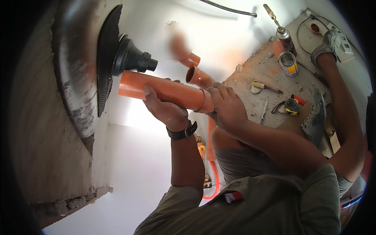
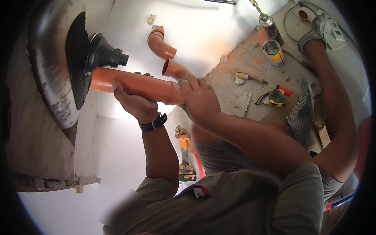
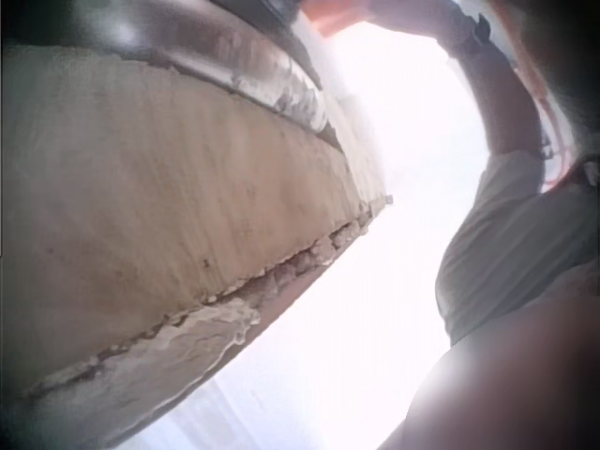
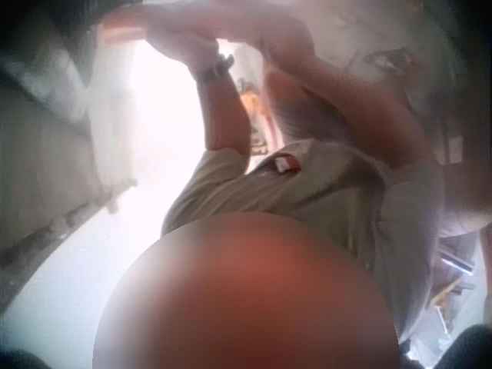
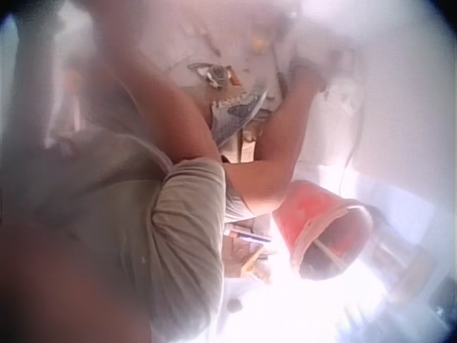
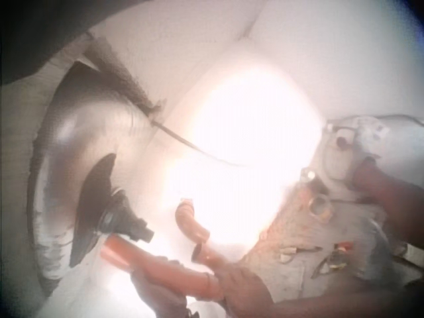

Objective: The person sits on the floor and assembles a section of orange PVC plumbing. They apply solvent cement to the ends of pipes and fittings, then connect them to form a drain assembly. The person uses a marker to measure and mark a pipe, then uses an angle grinder to cut it to size.

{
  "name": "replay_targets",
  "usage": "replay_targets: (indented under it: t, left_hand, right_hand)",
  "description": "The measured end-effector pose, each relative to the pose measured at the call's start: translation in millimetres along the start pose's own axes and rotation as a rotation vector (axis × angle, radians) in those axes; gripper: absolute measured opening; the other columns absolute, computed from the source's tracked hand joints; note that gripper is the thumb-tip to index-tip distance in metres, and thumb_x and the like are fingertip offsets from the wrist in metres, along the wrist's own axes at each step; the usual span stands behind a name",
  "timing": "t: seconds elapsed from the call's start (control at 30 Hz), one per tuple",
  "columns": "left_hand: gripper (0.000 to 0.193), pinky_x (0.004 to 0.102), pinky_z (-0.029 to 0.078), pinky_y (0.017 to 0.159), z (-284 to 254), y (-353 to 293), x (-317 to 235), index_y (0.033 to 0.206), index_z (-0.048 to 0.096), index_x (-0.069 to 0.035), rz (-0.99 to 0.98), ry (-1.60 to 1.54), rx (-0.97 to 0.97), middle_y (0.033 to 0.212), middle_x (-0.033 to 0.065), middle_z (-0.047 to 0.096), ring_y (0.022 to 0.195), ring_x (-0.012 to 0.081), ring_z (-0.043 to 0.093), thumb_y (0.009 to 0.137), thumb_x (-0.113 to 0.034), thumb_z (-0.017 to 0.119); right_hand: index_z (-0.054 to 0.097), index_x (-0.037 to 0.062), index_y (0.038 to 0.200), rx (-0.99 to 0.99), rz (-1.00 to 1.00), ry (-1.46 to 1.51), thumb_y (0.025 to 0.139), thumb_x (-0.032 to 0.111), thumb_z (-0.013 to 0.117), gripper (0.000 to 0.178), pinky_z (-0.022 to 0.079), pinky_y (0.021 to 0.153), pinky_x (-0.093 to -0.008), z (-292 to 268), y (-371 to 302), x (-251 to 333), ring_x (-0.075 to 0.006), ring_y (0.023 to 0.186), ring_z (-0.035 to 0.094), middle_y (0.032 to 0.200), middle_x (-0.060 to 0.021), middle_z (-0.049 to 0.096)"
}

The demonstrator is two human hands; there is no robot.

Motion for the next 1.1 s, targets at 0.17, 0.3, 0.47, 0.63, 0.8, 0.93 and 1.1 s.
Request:
replay_targets:
  t: [0.17, 0.3, 0.47, 0.63, 0.8, 0.93, 1.1]
  left_hand:
    - [0.051, 0.0411, 0.056, 0.071, 0.8, -1.8, 0.4, 0.113, 0.049, 0.0, 0.021, 0.001, -0.031, 0.09, 0.0148, 0.061, 0.076, 0.0306, 0.067, 0.098, -0.049, 0.047]
    - [0.051, 0.0414, 0.058, 0.07, -0.4, 1.4, 2.0, 0.118, 0.047, 0.0, 0.068, 0.051, -0.058, 0.091, 0.0152, 0.062, 0.075, 0.0312, 0.068, 0.098, -0.046, 0.049]
    - [0.055, 0.0406, 0.059, 0.07, -3.4, 5.8, 8.5, 0.126, 0.045, 0.001, 0.113, 0.063, -0.056, 0.094, 0.0157, 0.062, 0.075, 0.0295, 0.068, 0.098, -0.045, 0.053]
    - [0.053, 0.0315, 0.053, 0.075, -5.9, 8.6, 13.9, 0.126, 0.046, 0.001, 0.122, -0.044, -0.013, 0.099, 0.0102, 0.061, 0.082, 0.0186, 0.063, 0.098, -0.042, 0.061]
    - [0.056, 0.0368, 0.058, 0.071, -5.1, 11.1, 17.8, 0.129, 0.045, 0.0, 0.174, -0.025, -0.01, 0.097, 0.0122, 0.061, 0.08, 0.024, 0.066, 0.098, -0.044, 0.058]
    - [0.055, 0.0338, 0.055, 0.074, -5.9, 10.0, 17.5, 0.127, 0.047, 0.001, 0.194, 0.009, -0.015, 0.099, 0.0109, 0.061, 0.084, 0.0219, 0.065, 0.098, -0.044, 0.059]
    - [0.058, 0.0326, 0.053, 0.078, -5.3, 9.9, 14.8, 0.126, 0.049, 0.002, 0.209, 0.005, -0.012, 0.103, 0.0105, 0.06, 0.09, 0.0201, 0.062, 0.097, -0.047, 0.06]
  right_hand:
    - [0.048, 0.0017, 0.133, -0.023, -0.047, 0.012, 0.078, 0.018, 0.08, 0.066, 0.054, 0.087, -0.0471, -2.2, 1.4, 0.2, -0.0418, 0.111, 0.059, 0.129, -0.022, 0.055]
    - [0.047, 0.0015, 0.133, -0.045, -0.074, 0.024, 0.078, 0.017, 0.08, 0.066, 0.055, 0.085, -0.0469, -1.7, 1.0, -1.6, -0.0437, 0.108, 0.06, 0.129, -0.0231, 0.055]
    - [0.047, 0.0036, 0.131, -0.044, -0.067, 0.036, 0.075, 0.016, 0.082, 0.067, 0.056, 0.082, -0.0457, 0.3, 1.2, -2.4, -0.0403, 0.106, 0.06, 0.126, -0.0185, 0.055]
    - [0.047, 0.0069, 0.131, -0.028, -0.053, 0.054, 0.073, 0.016, 0.084, 0.069, 0.056, 0.08, -0.0458, -0.7, 2.1, 0.3, -0.0392, 0.104, 0.061, 0.125, -0.0149, 0.054]
    - [0.047, 0.0078, 0.131, -0.016, -0.037, 0.057, 0.074, 0.017, 0.085, 0.069, 0.057, 0.081, -0.0465, -1.8, 1.5, 2.3, -0.0396, 0.105, 0.061, 0.122, -0.0132, 0.054]
    - [0.045, 0.0077, 0.133, 0.029, 0.016, 0.065, 0.077, 0.019, 0.082, 0.068, 0.056, 0.084, -0.0478, -0.1, 1.7, 2.6, -0.0401, 0.109, 0.06, 0.123, -0.0138, 0.053]
    - [0.045, 0.0077, 0.134, 0.115, 0.105, 0.066, 0.084, 0.024, 0.077, 0.062, 0.054, 0.088, -0.0491, 4.6, 0.8, 3.4, -0.0401, 0.116, 0.058, 0.127, -0.0146, 0.052]
Point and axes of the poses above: each hand's wrist, its own y-axis towards the middle knuckle, its own z-axis out of the palm, x = y × z, the point moved 3 cm from there along y, towards the middle knuckle
